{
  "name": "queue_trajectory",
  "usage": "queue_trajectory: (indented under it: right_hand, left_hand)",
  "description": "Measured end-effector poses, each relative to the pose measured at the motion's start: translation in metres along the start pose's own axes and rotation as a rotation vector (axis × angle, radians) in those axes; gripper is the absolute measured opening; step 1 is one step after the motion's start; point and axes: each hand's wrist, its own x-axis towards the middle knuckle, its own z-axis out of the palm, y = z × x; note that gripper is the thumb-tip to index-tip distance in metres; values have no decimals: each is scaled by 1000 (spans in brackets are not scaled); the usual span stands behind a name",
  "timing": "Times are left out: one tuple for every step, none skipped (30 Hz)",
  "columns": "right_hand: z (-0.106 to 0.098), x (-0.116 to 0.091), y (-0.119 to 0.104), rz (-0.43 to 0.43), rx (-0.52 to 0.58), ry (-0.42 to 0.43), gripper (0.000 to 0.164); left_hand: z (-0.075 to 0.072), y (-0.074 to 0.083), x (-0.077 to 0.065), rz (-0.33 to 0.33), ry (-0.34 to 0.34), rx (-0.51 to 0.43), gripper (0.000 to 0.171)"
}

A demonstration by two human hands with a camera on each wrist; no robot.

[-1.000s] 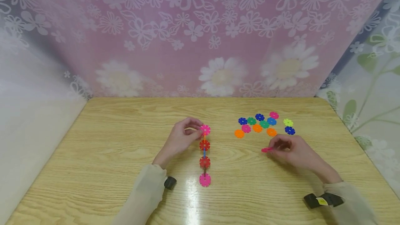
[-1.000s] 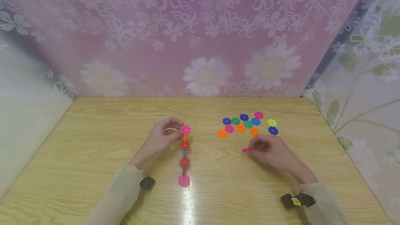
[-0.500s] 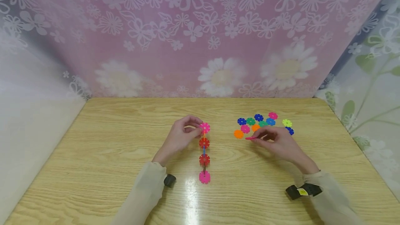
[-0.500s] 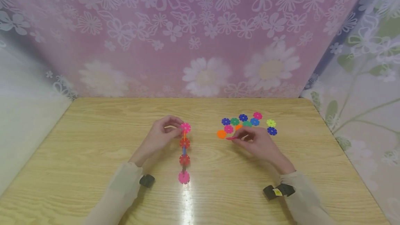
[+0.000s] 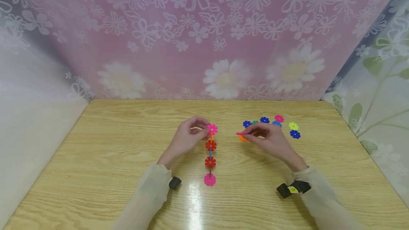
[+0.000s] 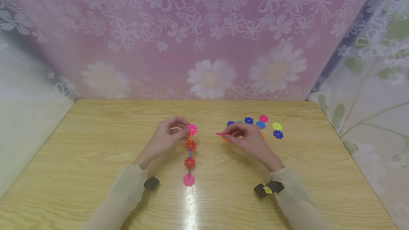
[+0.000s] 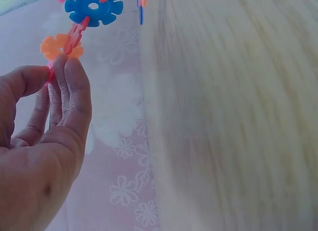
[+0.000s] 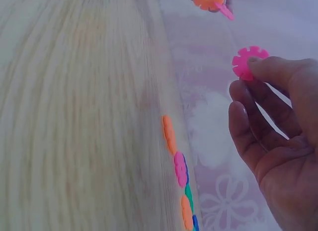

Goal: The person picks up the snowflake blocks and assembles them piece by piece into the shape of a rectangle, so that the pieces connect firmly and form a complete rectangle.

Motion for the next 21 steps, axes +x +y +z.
queue_trajectory:
  right_hand:
    - [2, 1, -1, 0, 5, 1, 9]
    - [4, 3, -2, -5, 5, 4, 9]
    - [5, 4, -3, -9, 5, 7, 8]
    - [7, 5, -4, -14, 6, 10, 8]
    - [8, 6, -5, -19, 8, 15, 8]
    - [10, 7, -6, -28, 7, 20, 7]
    - [11, 8, -6, -37, 2, 23, 7]
    - [12, 9, -7, -41, 1, 23, 7]
    - [14, 10, -8, -41, 1, 23, 7]
    - [15, 11, -8, -40, 0, 20, 7]
    - [16, 12, -9, -37, -3, 16, 7]
    - [18, 13, -10, -37, -5, 12, 6]
    - [19, 13, -11, -36, -5, 9, 6]
    - [21, 14, -12, -36, -8, 9, 6]
    - [22, 15, -14, -39, -14, 10, 6]
    - [24, 16, -15, -44, -18, 10, 6]
    - [25, 17, -16, -53, -22, 13, 6]
    - [27, 18, -17, -61, -27, 17, 6]
    - [29, 19, -17, -69, -32, 20, 7]
    - [30, 20, -17, -79, -37, 23, 7]
    - [32, 21, -17, -89, -37, 25, 7]
  left_hand:
    - [0, 0, 0, 1, -1, 1, 21]
    - [1, 0, -1, 2, 0, 0, 21]
    - [1, 0, 0, 4, 2, -2, 21]
    - [1, 0, 0, 5, 3, -5, 21]
    - [1, 0, -1, 8, 4, -6, 21]
    - [2, 0, -1, 10, 5, -4, 21]
    - [2, 0, -1, 12, 7, -6, 21]
    - [2, 0, -1, 13, 7, -8, 21]
    - [2, 0, -1, 13, 7, -8, 21]
    - [2, 1, -1, 13, 5, -8, 21]
    - [3, 1, -1, 14, 4, -8, 20]
    - [3, 1, -2, 14, 4, -8, 20]
    - [3, 1, -2, 14, 3, -8, 20]
    - [3, 1, -2, 13, 2, -7, 20]
    - [3, 1, -2, 13, 1, -5, 20]
    - [3, 1, -2, 13, 1, -5, 20]
    - [3, 2, -3, 12, 1, -3, 20]
    - [3, 2, -3, 10, 1, -3, 20]
    - [4, 2, -3, 9, 1, -3, 20]
    - [4, 2, -3, 6, 2, -4, 20]
    - [4, 2, -3, 6, 1, -5, 20]
